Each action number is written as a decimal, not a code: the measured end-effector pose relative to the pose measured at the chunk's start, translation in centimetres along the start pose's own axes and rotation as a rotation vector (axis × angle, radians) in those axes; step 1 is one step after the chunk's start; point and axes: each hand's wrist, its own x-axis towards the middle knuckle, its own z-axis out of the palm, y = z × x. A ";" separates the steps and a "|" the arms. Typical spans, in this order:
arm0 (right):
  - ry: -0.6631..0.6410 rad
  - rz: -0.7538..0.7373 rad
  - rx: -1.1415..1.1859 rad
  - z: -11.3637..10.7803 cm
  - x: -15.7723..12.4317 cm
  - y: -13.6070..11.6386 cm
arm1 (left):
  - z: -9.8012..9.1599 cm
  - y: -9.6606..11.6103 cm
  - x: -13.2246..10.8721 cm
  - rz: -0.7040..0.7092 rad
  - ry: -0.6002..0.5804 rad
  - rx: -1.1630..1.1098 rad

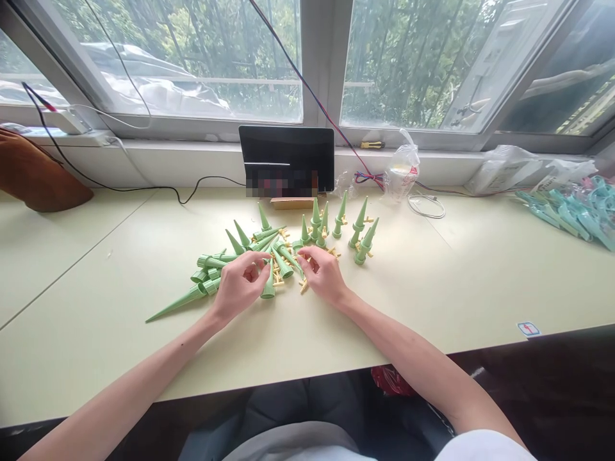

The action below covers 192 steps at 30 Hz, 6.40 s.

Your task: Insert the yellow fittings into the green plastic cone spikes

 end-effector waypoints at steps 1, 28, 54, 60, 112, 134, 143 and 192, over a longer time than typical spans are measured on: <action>0.002 -0.002 0.002 0.0 0.0 -0.1 | 0.0 -0.1 0.0 -0.004 -0.005 0.024; -0.003 0.024 0.008 0.3 -0.1 0.0 | 0.1 0.1 -0.3 -0.095 -0.291 0.307; -0.056 -0.010 0.034 0.3 -0.4 -0.5 | 0.3 0.1 0.1 -0.216 -0.052 -0.117; -0.084 -0.064 0.040 0.4 -0.6 -0.5 | 0.2 0.2 0.1 -0.245 -0.074 -0.143; -0.087 -0.153 0.044 0.4 -0.5 -0.2 | 0.4 0.8 -0.2 -0.278 -0.203 -0.477; -0.104 -0.108 0.084 0.3 -0.5 -0.4 | -0.1 1.0 0.1 -0.279 -0.365 -0.503; -0.137 -0.094 0.102 0.2 -0.7 -0.6 | -0.1 0.9 0.1 -0.305 -0.362 -0.527; -0.205 -0.112 0.017 0.3 -0.4 -0.4 | 0.0 0.9 0.0 -0.215 -0.364 -0.508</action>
